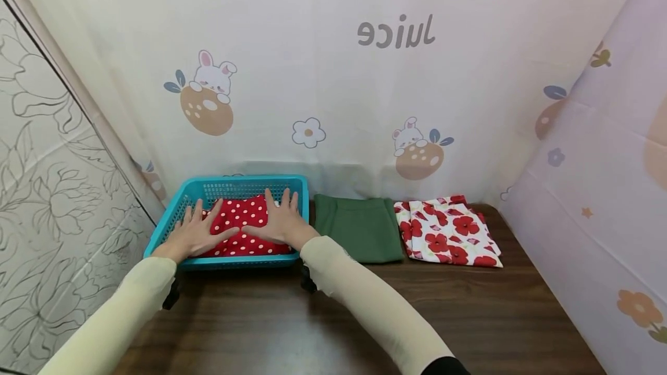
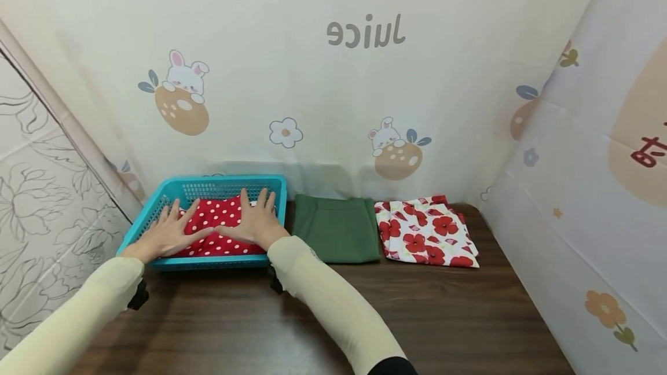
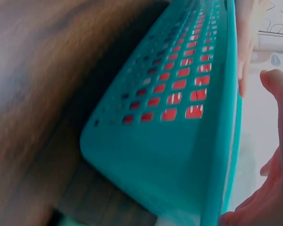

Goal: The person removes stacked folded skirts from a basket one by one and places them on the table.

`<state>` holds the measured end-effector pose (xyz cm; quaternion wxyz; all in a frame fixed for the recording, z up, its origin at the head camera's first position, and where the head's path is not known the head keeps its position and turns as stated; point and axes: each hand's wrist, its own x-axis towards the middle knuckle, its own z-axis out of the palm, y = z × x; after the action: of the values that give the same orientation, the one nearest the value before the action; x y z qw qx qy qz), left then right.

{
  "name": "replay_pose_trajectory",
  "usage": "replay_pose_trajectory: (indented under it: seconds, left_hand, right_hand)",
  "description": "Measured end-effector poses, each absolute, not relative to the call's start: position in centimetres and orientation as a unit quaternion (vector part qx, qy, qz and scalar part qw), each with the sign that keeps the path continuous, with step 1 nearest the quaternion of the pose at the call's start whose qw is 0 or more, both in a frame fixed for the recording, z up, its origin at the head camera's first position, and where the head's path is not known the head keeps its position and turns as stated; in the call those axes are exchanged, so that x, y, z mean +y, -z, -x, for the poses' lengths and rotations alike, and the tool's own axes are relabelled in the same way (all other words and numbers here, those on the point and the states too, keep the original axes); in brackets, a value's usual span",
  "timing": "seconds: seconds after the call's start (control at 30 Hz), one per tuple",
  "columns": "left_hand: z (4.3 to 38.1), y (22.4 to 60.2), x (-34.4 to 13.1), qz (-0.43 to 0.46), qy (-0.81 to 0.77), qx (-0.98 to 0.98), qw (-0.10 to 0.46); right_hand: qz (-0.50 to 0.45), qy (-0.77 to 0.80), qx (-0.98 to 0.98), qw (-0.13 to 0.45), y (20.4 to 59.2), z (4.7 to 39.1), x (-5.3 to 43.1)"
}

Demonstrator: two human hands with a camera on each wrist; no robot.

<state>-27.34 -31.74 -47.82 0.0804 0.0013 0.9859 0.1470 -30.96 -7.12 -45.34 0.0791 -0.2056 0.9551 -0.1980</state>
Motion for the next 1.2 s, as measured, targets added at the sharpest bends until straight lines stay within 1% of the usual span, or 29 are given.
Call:
replay_pose_trajectory:
  seconds: [0.3,0.47,0.6,0.77,0.93,1.03,1.2]
  left_hand:
    - [27.3,48.0,-31.9,0.009,-0.148,0.983,0.112]
    - [27.1,48.2,-32.3,0.008,-0.153,0.982,0.109]
    - [27.1,48.2,-32.6,0.010,-0.154,0.983,0.098]
    - [27.0,48.2,-32.8,0.020,-0.156,0.982,0.106]
    - [27.2,48.2,-33.3,0.022,-0.173,0.978,0.118]
    - [27.3,48.0,-33.5,0.037,-0.194,0.971,0.138]
    - [27.8,47.9,-33.3,0.051,-0.241,0.954,0.170]
  right_hand:
    - [0.144,0.277,0.941,0.128,46.2,29.4,-8.7]
    - [0.120,0.315,0.930,0.147,46.3,28.9,-9.1]
    - [0.093,0.310,0.933,0.158,46.4,28.5,-9.2]
    - [0.046,0.283,0.942,0.173,46.4,28.2,-9.5]
    - [0.049,0.292,0.936,0.189,46.4,28.8,-9.0]
    - [0.061,0.317,0.926,0.196,46.6,29.2,-8.4]
    - [0.063,0.360,0.911,0.189,47.0,29.8,-7.6]
